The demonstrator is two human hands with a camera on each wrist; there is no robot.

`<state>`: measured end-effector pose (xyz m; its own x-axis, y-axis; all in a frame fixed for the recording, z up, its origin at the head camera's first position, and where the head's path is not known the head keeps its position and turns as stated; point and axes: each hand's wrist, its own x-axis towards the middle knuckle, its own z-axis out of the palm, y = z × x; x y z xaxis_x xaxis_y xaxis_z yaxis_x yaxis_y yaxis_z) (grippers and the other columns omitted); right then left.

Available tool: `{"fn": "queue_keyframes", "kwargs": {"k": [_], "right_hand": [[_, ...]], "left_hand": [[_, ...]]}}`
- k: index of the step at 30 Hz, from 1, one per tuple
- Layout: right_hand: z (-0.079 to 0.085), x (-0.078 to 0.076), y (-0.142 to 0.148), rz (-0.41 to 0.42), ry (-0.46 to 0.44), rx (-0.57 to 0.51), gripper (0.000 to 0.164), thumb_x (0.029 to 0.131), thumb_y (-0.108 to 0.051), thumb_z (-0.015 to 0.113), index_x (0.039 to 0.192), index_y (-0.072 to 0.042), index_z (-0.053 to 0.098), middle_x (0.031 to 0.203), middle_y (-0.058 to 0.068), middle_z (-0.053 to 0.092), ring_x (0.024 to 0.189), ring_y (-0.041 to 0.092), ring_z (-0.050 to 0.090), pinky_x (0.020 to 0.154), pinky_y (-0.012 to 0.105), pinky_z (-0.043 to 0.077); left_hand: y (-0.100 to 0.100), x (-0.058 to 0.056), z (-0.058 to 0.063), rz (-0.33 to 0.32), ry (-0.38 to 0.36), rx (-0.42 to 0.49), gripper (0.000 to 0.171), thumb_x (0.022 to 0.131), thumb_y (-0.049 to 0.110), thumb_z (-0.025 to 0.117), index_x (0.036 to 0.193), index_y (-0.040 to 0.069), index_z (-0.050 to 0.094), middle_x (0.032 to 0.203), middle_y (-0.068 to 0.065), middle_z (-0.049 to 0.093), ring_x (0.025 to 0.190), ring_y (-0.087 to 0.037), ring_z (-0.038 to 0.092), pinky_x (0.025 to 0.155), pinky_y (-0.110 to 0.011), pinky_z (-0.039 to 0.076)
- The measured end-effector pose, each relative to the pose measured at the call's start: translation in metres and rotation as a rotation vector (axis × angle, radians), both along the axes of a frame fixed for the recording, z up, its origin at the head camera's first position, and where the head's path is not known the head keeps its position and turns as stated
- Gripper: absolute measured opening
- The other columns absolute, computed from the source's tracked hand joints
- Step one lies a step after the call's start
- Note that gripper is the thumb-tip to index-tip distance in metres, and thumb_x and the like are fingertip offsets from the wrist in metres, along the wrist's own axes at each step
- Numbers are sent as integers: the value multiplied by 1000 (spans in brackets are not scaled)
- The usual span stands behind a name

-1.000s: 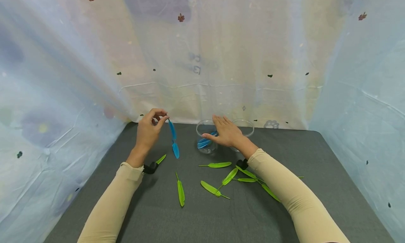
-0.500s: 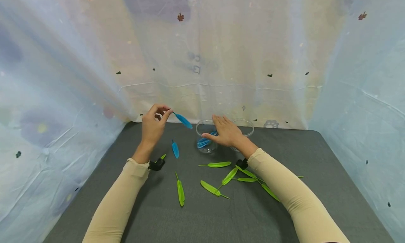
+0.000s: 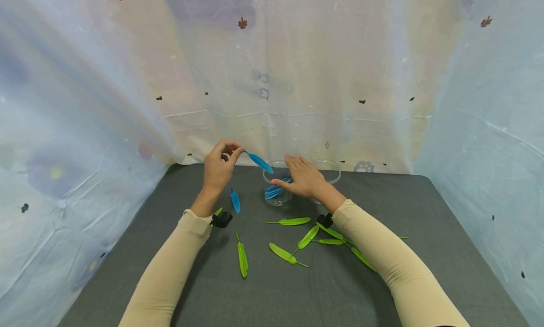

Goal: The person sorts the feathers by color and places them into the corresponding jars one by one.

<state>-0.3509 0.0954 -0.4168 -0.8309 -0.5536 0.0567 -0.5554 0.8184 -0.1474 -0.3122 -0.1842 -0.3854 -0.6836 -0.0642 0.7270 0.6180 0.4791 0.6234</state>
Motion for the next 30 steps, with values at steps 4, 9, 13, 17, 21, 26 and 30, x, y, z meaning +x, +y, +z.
{"fn": "queue_keyframes", "kwargs": {"k": [4, 9, 13, 17, 21, 26, 30], "right_hand": [[-1, 0, 0, 2, 4, -9, 109, 102, -79, 43, 172, -1, 11, 178, 17, 17, 166, 33, 16, 137, 47, 6], [-2, -1, 0, 0, 7, -15, 109, 103, -78, 44, 172, 0, 13, 178, 17, 18, 166, 33, 17, 137, 48, 6], [-1, -1, 0, -2, -1, -14, 109, 103, -79, 43, 172, -1, 12, 178, 17, 18, 166, 32, 16, 137, 47, 5], [0, 0, 0, -2, -7, -10, 109, 103, -79, 43, 172, -1, 10, 178, 17, 17, 166, 32, 16, 137, 47, 5], [0, 0, 0, -3, -9, -3, 110, 103, -79, 43, 172, -2, 8, 178, 17, 16, 166, 33, 16, 137, 47, 4], [0, 0, 0, -2, -8, -6, 109, 103, -79, 43, 172, -1, 9, 178, 17, 16, 166, 32, 16, 137, 47, 4], [1, 1, -1, -2, -7, -4, 109, 103, -79, 43, 172, -1, 11, 178, 17, 16, 166, 31, 15, 137, 47, 4]], "left_hand": [[5, -1, -3, -3, -28, -13, 17, 103, 24, 76, 111, 10, 75, 99, -6, 76, 87, -15, 64, 72, -27, 46], [11, -5, -8, -20, -54, -44, 17, 104, 25, 75, 111, 10, 75, 100, -7, 75, 86, -18, 65, 71, -30, 47], [15, -9, -13, -29, -87, -64, 17, 105, 27, 74, 112, 11, 75, 100, -6, 76, 86, -20, 65, 72, -32, 48], [18, -15, -19, -21, -124, -77, 18, 106, 28, 73, 112, 12, 75, 101, -6, 76, 88, -20, 67, 74, -32, 49], [20, -19, -24, -27, -151, -86, 17, 105, 27, 73, 112, 12, 75, 101, -6, 76, 87, -21, 67, 75, -34, 51], [26, -21, -27, -44, -193, -105, 17, 106, 29, 72, 112, 13, 76, 101, -5, 77, 86, -21, 67, 75, -37, 52], [31, -22, -30, -54, -210, -117, 17, 106, 27, 72, 113, 12, 76, 102, -5, 78, 87, -21, 68, 77, -39, 55]]}}
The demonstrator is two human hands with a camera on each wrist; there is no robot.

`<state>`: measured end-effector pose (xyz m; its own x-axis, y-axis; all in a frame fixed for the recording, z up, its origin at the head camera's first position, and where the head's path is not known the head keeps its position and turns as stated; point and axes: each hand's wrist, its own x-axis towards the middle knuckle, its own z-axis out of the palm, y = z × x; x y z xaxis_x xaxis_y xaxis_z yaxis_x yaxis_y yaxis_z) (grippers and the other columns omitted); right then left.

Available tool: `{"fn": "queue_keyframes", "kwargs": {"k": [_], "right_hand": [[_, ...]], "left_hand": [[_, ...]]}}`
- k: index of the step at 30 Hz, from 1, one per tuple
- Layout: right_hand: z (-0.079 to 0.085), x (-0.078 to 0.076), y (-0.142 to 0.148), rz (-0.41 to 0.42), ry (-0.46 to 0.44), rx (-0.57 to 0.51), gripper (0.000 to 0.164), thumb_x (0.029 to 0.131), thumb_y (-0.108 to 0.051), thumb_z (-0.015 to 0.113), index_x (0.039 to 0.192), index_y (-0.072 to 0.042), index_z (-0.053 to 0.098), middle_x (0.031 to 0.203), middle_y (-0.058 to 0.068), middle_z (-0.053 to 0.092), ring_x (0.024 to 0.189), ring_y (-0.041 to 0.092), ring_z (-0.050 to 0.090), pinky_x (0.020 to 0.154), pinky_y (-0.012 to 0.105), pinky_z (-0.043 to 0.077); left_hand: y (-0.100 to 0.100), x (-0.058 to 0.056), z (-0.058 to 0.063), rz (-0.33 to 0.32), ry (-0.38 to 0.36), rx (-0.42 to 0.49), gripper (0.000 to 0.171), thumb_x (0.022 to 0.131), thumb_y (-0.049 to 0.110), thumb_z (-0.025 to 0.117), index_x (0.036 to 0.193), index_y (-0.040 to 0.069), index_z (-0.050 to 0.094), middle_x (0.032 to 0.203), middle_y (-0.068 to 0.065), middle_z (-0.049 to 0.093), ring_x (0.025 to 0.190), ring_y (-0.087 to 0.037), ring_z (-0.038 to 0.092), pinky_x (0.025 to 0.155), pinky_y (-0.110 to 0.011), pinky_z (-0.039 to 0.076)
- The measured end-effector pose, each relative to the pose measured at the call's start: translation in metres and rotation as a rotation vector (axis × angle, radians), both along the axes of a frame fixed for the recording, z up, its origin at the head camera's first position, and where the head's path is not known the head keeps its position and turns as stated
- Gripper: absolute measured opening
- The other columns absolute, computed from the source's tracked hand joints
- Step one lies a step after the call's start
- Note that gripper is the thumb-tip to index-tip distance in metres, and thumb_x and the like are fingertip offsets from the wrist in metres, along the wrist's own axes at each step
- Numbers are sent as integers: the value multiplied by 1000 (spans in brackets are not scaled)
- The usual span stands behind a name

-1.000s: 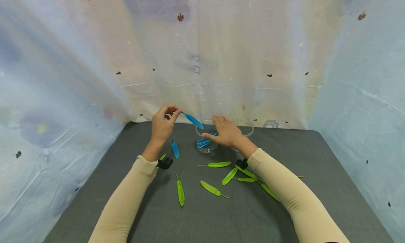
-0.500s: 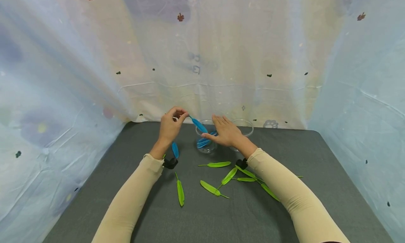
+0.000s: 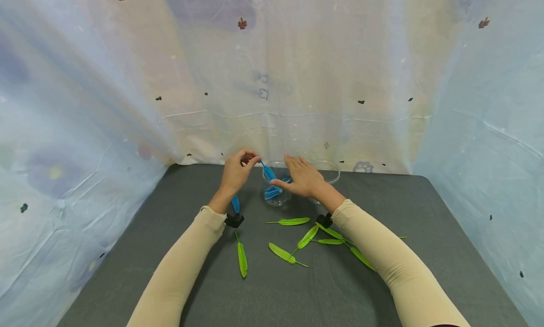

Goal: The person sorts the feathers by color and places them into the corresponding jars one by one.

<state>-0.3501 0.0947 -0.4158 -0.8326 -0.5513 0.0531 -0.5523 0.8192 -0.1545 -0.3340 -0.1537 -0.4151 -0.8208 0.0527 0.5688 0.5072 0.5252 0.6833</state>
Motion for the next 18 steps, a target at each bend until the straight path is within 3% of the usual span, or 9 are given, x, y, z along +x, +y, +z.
{"fn": "queue_keyframes", "kwargs": {"k": [18], "right_hand": [[0, 1, 1, -7, -2, -3, 109, 103, -79, 42, 172, -2, 9, 178, 16, 16, 166, 30, 14, 137, 47, 4]], "left_hand": [[13, -8, -10, -11, -39, -73, 13, 104, 23, 75, 111, 13, 79, 101, -4, 80, 90, -22, 73, 86, -44, 62]]}}
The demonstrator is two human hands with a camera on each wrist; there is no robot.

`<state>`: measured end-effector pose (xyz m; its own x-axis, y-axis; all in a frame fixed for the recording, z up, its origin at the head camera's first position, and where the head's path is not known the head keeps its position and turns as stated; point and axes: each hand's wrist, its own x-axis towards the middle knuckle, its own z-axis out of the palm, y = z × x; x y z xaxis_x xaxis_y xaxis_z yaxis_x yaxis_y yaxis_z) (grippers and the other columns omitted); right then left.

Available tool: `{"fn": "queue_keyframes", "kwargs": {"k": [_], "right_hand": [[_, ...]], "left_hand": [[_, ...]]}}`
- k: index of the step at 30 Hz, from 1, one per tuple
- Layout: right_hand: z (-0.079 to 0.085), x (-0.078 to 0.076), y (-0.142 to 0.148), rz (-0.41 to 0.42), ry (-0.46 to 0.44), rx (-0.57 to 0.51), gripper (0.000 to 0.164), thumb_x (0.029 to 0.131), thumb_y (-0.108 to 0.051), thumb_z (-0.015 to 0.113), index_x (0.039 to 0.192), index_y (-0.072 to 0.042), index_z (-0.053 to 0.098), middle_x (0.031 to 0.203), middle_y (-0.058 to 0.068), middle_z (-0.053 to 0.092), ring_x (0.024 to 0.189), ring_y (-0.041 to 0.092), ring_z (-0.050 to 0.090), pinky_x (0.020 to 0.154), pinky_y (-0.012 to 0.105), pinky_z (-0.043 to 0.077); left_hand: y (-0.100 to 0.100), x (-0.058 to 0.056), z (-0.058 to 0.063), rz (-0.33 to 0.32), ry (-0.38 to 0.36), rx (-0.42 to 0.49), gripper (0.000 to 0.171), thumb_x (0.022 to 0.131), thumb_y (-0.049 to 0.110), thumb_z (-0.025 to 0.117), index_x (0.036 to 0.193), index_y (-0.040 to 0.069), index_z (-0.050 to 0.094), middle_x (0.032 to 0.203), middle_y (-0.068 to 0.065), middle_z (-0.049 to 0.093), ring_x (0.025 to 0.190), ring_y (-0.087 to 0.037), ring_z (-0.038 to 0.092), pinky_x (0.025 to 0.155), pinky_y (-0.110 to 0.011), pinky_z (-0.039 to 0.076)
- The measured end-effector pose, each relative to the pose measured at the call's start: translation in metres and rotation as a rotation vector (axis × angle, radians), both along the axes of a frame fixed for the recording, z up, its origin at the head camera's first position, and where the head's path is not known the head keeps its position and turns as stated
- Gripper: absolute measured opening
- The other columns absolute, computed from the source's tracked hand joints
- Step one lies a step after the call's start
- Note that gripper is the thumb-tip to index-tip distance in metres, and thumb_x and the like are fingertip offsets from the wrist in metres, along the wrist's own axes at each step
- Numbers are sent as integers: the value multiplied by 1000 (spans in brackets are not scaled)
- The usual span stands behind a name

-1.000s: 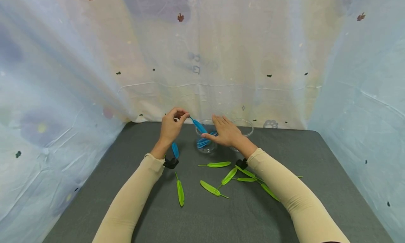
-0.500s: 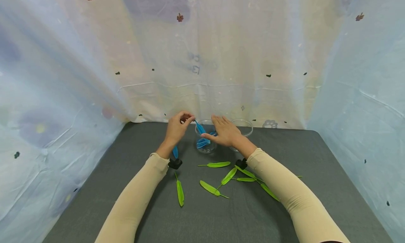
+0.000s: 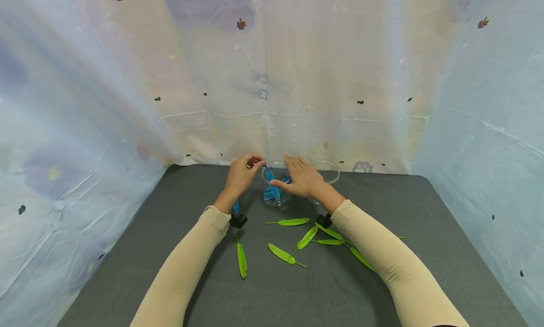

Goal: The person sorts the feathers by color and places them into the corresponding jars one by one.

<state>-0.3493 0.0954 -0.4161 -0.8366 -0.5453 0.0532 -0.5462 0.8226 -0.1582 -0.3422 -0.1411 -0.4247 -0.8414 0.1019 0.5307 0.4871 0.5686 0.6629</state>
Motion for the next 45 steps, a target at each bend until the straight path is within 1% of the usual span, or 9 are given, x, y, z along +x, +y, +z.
{"fn": "queue_keyframes", "kwargs": {"k": [4, 8, 13, 20, 26, 34, 37, 41, 45], "right_hand": [[0, 0, 0, 3, 7, -1, 109, 102, -80, 42, 172, -1, 13, 178, 16, 17, 166, 30, 15, 137, 48, 6], [0, -1, 0, 4, 8, 3, 109, 102, -81, 41, 172, -2, 11, 178, 16, 16, 166, 30, 14, 137, 47, 5], [0, -1, 1, 3, 12, 7, 109, 102, -81, 40, 173, -3, 9, 178, 16, 16, 166, 31, 14, 137, 47, 6], [0, 0, 1, 5, 10, 5, 109, 103, -80, 42, 172, -2, 11, 178, 16, 17, 166, 31, 15, 137, 47, 6], [0, -1, 0, 5, 6, -4, 108, 103, -79, 42, 173, -3, 10, 178, 16, 16, 166, 31, 15, 137, 47, 5], [0, 0, 1, 11, 12, -8, 108, 103, -79, 42, 173, -4, 8, 178, 16, 16, 166, 34, 17, 137, 48, 5], [1, 0, 1, 10, 10, -12, 108, 103, -79, 43, 173, -4, 8, 178, 16, 16, 166, 34, 17, 137, 47, 5], [1, 1, 1, 9, 6, -15, 108, 103, -79, 42, 173, -4, 8, 179, 16, 16, 166, 34, 17, 137, 47, 5], [1, 1, 0, 13, 4, -11, 108, 103, -78, 42, 173, -3, 7, 179, 16, 15, 166, 34, 17, 137, 47, 4]], "left_hand": [[2, 2, 0, -1, -15, -46, 18, 104, 29, 74, 113, 14, 80, 103, -4, 80, 93, -23, 73, 85, -43, 62], [4, 4, 0, 9, -31, -139, 20, 104, 30, 74, 115, 16, 82, 105, -2, 80, 96, -23, 70, 81, -43, 60], [5, 2, -4, 22, 2, -246, 22, 102, 31, 76, 115, 18, 86, 107, 0, 81, 96, -22, 66, 81, -41, 58], [-1, 2, -6, 34, 27, -217, 21, 103, 32, 74, 116, 18, 85, 106, -1, 80, 93, -22, 66, 78, -42, 58], [-15, 2, -8, 41, 6, -187, 26, 108, 35, 69, 120, 16, 82, 114, -3, 77, 90, -22, 64, 72, -41, 56], [-40, 0, -13, 78, -120, -178, 25, 108, 38, 67, 121, 19, 79, 112, -2, 76, 91, -22, 67, 67, -42, 55], [-50, -1, -15, 96, -174, -180, 24, 108, 37, 68, 121, 20, 78, 112, -3, 76, 93, -24, 68, 70, -45, 56], [-61, -1, -20, 137, -246, -205, 23, 108, 36, 69, 121, 19, 77, 114, -5, 76, 99, -27, 70, 75, -48, 58], [-71, -2, -26, 178, -304, -253, 24, 108, 36, 68, 120, 18, 78, 118, -8, 76, 101, -29, 71, 76, -49, 59]]}}
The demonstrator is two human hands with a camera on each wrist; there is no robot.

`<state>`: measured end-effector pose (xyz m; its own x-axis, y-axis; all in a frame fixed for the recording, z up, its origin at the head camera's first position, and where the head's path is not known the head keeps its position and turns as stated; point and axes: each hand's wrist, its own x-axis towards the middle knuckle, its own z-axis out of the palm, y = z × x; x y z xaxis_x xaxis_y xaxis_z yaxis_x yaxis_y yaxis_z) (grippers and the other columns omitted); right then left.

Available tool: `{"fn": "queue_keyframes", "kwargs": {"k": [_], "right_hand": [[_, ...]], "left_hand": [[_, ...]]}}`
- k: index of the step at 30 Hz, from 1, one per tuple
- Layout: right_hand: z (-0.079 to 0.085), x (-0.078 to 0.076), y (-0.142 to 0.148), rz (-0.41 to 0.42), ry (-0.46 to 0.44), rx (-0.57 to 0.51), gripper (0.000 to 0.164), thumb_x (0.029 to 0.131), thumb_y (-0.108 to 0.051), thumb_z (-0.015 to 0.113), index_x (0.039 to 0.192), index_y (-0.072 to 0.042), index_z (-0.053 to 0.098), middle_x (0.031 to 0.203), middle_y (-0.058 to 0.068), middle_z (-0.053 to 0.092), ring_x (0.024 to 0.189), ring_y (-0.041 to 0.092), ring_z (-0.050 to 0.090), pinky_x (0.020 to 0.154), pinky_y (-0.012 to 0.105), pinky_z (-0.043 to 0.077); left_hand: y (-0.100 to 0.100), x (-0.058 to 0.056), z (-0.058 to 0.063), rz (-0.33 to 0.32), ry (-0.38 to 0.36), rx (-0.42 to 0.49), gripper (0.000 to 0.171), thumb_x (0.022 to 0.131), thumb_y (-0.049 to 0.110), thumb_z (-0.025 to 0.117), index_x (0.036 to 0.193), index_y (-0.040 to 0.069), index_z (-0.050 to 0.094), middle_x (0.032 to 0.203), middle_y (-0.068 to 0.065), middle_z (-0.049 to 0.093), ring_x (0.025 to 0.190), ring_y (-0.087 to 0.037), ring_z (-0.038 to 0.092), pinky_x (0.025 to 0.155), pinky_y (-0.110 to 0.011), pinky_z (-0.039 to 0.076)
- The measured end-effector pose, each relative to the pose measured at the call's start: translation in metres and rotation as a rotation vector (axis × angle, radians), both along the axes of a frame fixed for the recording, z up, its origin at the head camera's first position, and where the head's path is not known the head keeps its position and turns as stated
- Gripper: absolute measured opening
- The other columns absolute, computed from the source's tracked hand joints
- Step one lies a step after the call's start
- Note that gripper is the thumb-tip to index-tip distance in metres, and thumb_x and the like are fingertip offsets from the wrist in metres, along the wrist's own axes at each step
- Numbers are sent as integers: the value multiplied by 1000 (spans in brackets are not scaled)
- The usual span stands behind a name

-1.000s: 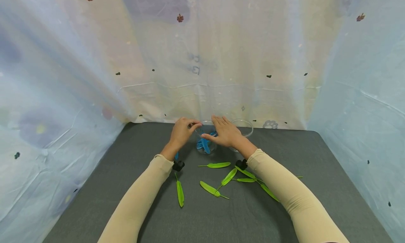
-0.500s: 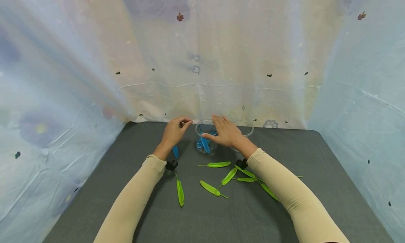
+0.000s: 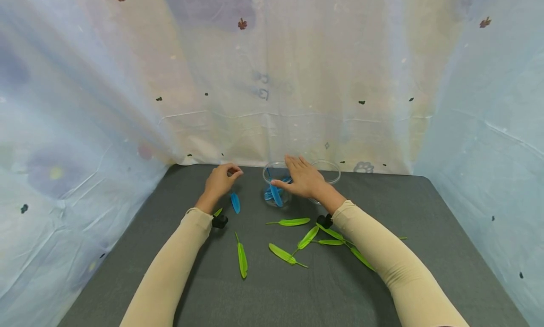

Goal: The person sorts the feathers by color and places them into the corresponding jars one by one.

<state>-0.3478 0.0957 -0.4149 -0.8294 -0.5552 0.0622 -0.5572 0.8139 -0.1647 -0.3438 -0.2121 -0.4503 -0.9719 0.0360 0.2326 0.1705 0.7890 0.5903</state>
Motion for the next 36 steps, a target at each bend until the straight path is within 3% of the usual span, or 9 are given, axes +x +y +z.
{"fn": "queue_keyframes", "kwargs": {"k": [8, 13, 19, 29, 36], "right_hand": [[0, 0, 1, 6, -7, 2, 107, 104, -77, 42, 173, -4, 5, 179, 16, 14, 166, 33, 15, 137, 46, 3], [0, 0, 1, 10, -10, 1, 106, 104, -77, 42, 173, -4, 6, 179, 16, 14, 166, 33, 15, 137, 46, 3], [0, 0, 1, 12, -7, 4, 107, 104, -78, 41, 173, -4, 5, 179, 16, 13, 166, 32, 15, 137, 45, 2], [0, -1, 1, 12, -10, 10, 107, 104, -77, 42, 172, -4, 5, 179, 16, 13, 166, 31, 13, 137, 45, 2], [-1, -2, 1, 12, -5, 15, 107, 105, -77, 41, 172, -4, 4, 179, 16, 13, 166, 30, 14, 137, 43, 1]], "left_hand": [[-10, 1, -8, 57, -79, -77, 26, 109, 34, 67, 121, 12, 77, 122, -12, 76, 95, -31, 72, 73, -47, 59], [-11, 1, -13, 108, -153, -133, 27, 107, 35, 70, 118, 10, 74, 113, -10, 76, 95, -30, 72, 80, -51, 59], [-10, 1, -16, 173, -216, -217, 29, 106, 38, 71, 116, 10, 70, 114, -11, 74, 100, -33, 70, 88, -55, 57], [-3, -2, -15, 128, -277, -330, 42, 104, 37, 75, 128, 3, 70, 124, -18, 71, 108, -37, 70, 91, -56, 59], [6, -1, -15, 106, -289, -326, 33, 104, 27, 75, 129, 5, 70, 125, -17, 71, 107, -36, 70, 95, -56, 57]]}}
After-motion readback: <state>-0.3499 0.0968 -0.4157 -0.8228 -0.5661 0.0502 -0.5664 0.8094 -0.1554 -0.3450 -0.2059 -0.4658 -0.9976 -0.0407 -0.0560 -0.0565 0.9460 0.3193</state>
